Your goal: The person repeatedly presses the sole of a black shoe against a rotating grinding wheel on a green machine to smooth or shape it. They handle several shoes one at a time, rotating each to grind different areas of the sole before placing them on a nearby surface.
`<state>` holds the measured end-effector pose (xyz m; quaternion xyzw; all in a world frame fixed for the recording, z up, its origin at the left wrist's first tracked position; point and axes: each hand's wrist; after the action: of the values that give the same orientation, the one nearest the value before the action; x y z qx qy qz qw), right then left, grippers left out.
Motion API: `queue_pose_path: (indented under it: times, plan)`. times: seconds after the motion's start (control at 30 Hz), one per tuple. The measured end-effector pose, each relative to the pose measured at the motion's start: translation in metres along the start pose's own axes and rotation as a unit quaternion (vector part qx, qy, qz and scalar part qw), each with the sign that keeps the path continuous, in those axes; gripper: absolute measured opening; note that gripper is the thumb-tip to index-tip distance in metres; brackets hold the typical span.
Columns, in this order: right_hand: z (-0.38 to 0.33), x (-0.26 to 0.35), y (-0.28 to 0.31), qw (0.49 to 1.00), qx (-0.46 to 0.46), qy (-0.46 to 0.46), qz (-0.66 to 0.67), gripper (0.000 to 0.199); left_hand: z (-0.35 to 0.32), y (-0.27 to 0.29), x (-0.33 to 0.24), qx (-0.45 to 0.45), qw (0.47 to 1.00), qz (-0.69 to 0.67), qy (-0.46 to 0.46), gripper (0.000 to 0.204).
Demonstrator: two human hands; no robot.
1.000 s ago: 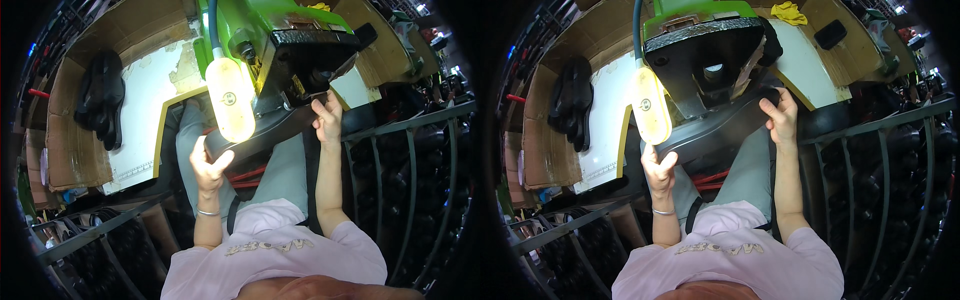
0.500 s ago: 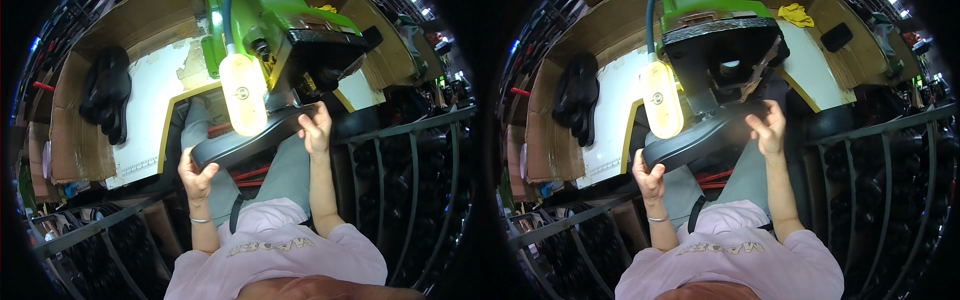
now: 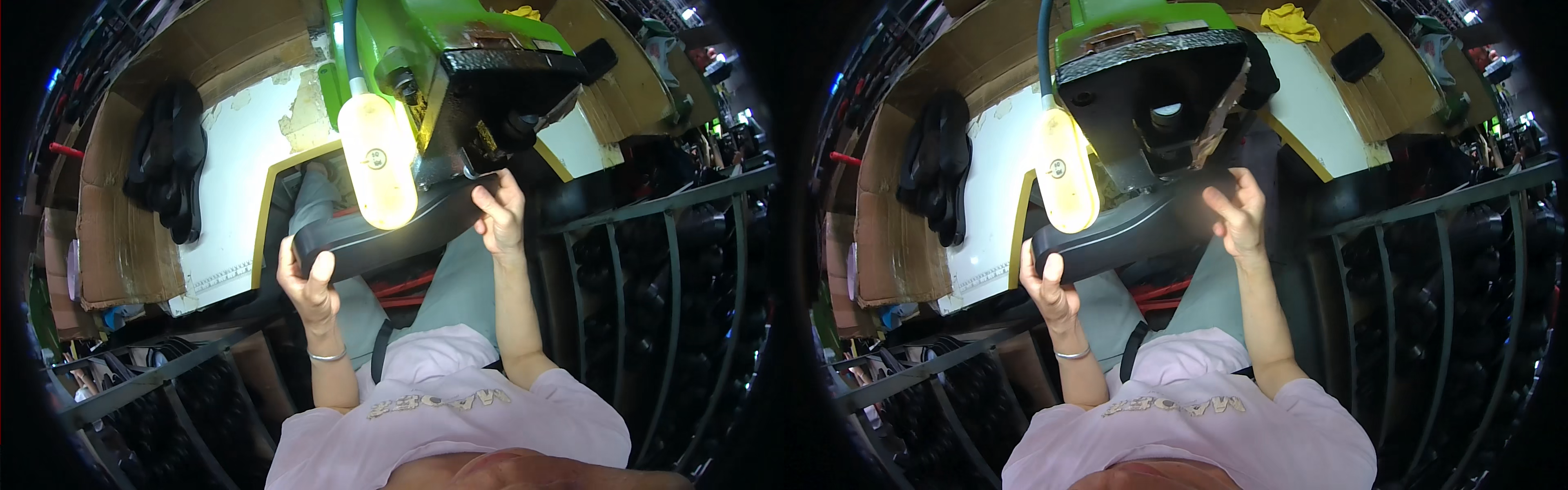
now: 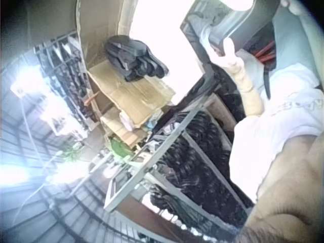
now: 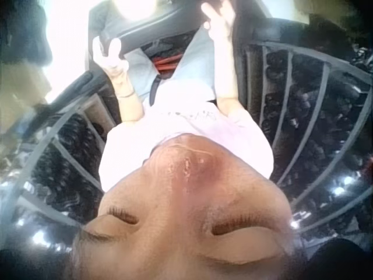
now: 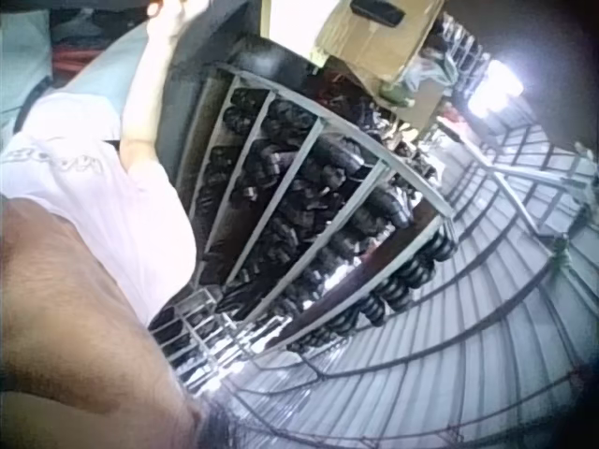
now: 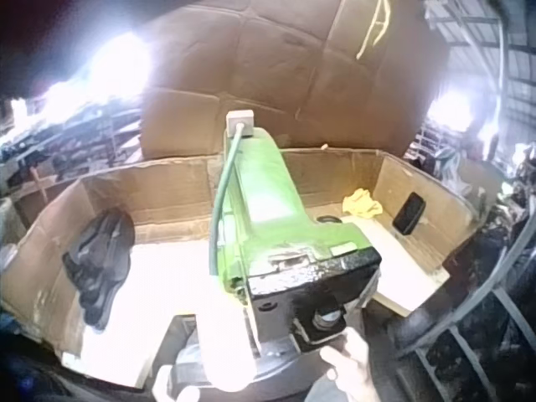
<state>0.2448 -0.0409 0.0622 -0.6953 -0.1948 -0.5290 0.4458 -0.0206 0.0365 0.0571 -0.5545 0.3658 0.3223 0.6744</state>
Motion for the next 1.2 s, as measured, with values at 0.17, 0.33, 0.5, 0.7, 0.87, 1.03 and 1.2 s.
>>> queue_pose_path:
  times: [0.17, 0.33, 0.5, 0.7, 0.87, 1.03, 1.2]
  plan:
    - [-0.006, -0.013, -0.004, 0.998, 0.04, 0.029, -0.029, 0.04, -0.004, 0.027, -0.013, 0.012, 0.998, 0.028, 0.057, 0.041]
    - [-0.004, -0.004, 0.015, 0.994, 0.007, 0.095, -0.046, 0.041, 0.003, 0.012, -0.01, 0.099, 0.976, 0.192, 0.039, 0.048]
    - [0.003, 0.004, 0.021, 0.998, -0.01, 0.062, -0.016, 0.035, 0.016, -0.015, -0.013, 0.085, 0.978, 0.189, -0.01, 0.044]
    - [-0.005, -0.012, -0.013, 1.0, 0.014, 0.0, -0.002, 0.036, 0.016, 0.033, -0.013, 0.064, 0.99, 0.119, 0.031, 0.034]
    - [-0.012, -0.024, -0.025, 0.983, 0.081, 0.108, -0.123, 0.035, 0.024, 0.068, -0.031, 0.228, 0.9, 0.336, 0.159, 0.036]
    - [-0.017, -0.02, -0.022, 0.982, 0.072, 0.138, -0.105, 0.034, 0.019, -0.033, -0.004, 0.249, 0.811, 0.488, -0.202, 0.046]
    - [-0.009, -0.012, -0.001, 0.992, 0.015, 0.113, -0.053, 0.035, 0.03, -0.087, 0.004, 0.216, 0.802, 0.507, -0.229, 0.039]
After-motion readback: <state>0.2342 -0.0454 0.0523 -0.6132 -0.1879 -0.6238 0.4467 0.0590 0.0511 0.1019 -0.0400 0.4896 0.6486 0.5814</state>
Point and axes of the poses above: each hand's wrist, its own z-axis towards the middle knuckle, its own y-axis out of the back of the hand, x = y × z, and after that the axes turned 5 degrees about -z, right-handed
